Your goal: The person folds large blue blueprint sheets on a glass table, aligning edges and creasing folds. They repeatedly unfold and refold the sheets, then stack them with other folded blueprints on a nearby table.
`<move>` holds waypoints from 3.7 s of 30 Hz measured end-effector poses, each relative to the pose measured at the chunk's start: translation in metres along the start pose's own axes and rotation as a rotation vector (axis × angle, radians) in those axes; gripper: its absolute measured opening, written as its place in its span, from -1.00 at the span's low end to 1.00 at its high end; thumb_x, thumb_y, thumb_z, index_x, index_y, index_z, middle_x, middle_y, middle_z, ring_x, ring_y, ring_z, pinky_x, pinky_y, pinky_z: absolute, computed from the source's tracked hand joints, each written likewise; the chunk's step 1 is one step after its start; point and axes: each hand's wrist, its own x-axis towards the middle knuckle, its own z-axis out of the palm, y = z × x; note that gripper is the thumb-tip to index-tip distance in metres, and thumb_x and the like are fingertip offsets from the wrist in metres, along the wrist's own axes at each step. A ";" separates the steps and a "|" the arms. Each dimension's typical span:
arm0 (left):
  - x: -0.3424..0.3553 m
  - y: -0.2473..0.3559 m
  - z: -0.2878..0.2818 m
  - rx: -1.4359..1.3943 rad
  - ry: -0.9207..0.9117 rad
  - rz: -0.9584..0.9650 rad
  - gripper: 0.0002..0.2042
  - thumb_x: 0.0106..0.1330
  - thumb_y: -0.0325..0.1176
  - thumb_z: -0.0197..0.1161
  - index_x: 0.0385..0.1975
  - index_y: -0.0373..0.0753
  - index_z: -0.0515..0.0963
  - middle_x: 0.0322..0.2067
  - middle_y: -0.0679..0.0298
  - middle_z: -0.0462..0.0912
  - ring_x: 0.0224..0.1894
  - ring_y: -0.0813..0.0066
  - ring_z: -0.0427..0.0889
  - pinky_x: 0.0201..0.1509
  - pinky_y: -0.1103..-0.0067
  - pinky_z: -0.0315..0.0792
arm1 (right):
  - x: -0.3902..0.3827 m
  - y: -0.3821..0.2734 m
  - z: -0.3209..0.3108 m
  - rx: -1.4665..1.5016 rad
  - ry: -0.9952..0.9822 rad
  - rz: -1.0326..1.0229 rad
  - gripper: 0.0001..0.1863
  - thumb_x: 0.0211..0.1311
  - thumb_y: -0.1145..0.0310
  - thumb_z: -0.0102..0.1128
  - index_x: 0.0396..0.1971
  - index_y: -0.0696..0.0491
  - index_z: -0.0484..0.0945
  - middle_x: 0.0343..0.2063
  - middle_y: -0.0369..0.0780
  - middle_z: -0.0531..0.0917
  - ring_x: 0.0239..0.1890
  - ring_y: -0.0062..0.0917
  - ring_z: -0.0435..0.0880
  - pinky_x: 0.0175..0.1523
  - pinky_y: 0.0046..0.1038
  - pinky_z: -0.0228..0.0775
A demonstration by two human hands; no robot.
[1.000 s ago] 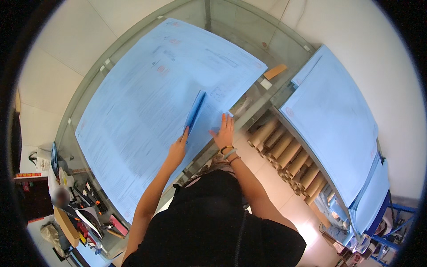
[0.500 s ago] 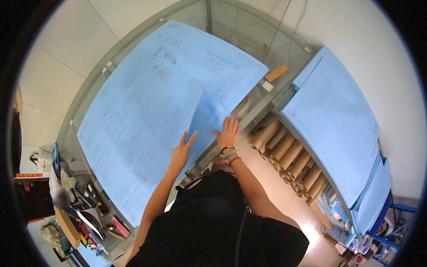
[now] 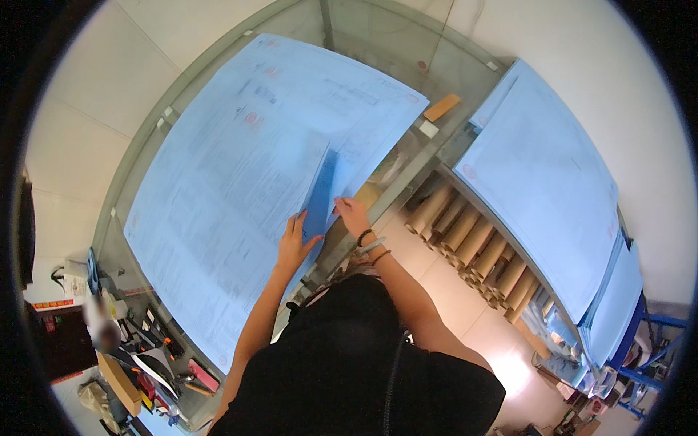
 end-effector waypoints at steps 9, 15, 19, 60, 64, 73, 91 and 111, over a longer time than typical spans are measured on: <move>-0.011 0.007 -0.001 -0.004 -0.010 -0.001 -0.20 -0.02 -0.07 0.49 0.23 -0.19 0.28 0.12 0.02 0.37 -0.03 -0.02 0.53 -0.10 0.29 0.53 | -0.004 -0.011 -0.007 0.220 0.110 0.094 -0.71 0.25 0.20 0.25 -0.43 0.16 0.54 -0.55 -0.25 0.62 -0.48 -0.64 0.62 -0.41 -0.60 0.52; -0.010 0.008 -0.017 -0.102 0.016 -0.013 -0.23 -0.03 -0.13 0.49 0.23 -0.17 0.30 0.13 0.09 0.37 -0.02 0.02 0.54 -0.07 0.32 0.52 | -0.003 -0.010 -0.004 0.258 0.145 0.040 -0.67 0.21 0.18 0.30 -0.54 0.12 0.47 -0.62 -0.27 0.58 -0.57 -0.65 0.57 -0.44 -0.62 0.50; -0.009 0.007 -0.022 -0.137 0.006 -0.006 -0.25 -0.01 -0.19 0.49 0.23 -0.16 0.30 0.12 0.09 0.38 -0.02 0.02 0.54 -0.07 0.31 0.52 | -0.002 -0.011 -0.001 0.221 0.168 0.018 -0.62 0.17 0.15 0.34 -0.59 0.10 0.43 -0.65 -0.28 0.55 -0.60 -0.66 0.55 -0.45 -0.62 0.48; -0.309 -0.037 -0.049 -1.404 0.127 -1.189 -0.29 0.37 0.27 -0.16 -0.16 -0.39 0.59 -0.29 0.07 0.68 -0.23 0.33 0.66 -0.09 0.53 0.52 | 0.135 -0.124 -0.020 -0.543 -0.685 0.225 -0.45 0.18 0.36 0.25 0.16 0.22 0.37 0.00 -0.12 0.55 0.07 -0.41 0.47 0.16 -0.40 0.30; -0.310 -0.019 -0.059 -1.763 0.398 -0.985 -0.16 0.25 0.41 -0.18 0.05 -0.38 0.44 -0.09 0.03 0.60 -0.05 0.28 0.60 0.08 0.45 0.48 | 0.106 -0.194 -0.034 -0.113 -0.697 0.327 -0.45 0.19 0.44 0.21 0.20 0.20 0.34 0.01 -0.17 0.55 0.09 -0.46 0.46 0.20 -0.41 0.27; -0.447 -0.124 -0.086 -1.357 1.700 -0.929 -0.38 0.29 0.14 0.13 0.20 -0.18 0.34 0.13 0.19 0.43 0.10 0.31 0.45 0.15 0.41 0.41 | 0.117 -0.119 -0.106 -0.406 -0.664 0.232 -0.38 0.21 0.44 0.22 0.28 0.10 0.28 0.12 -0.28 0.48 0.16 -0.55 0.37 0.30 -0.46 0.12; -0.366 -0.335 -0.206 -0.224 0.796 -1.121 -0.52 0.27 -0.18 0.23 0.11 -0.35 0.44 -0.12 0.04 0.62 -0.08 0.35 0.57 0.01 0.49 0.42 | 0.261 -0.050 -0.031 -0.309 -0.224 0.027 -0.30 0.19 0.38 0.18 0.34 0.12 0.17 0.09 -0.12 0.51 0.02 -0.51 0.51 0.10 -0.53 0.34; -0.362 -0.344 -0.267 -0.543 0.891 -1.056 -0.42 0.23 -0.09 0.29 0.08 -0.48 0.44 -0.03 0.06 0.58 0.02 0.36 0.54 0.09 0.50 0.39 | 0.293 -0.100 0.060 -0.327 -0.478 0.216 -0.13 0.12 0.03 0.31 0.24 0.35 0.20 0.10 0.00 0.49 0.21 -0.24 0.39 0.31 -0.37 0.17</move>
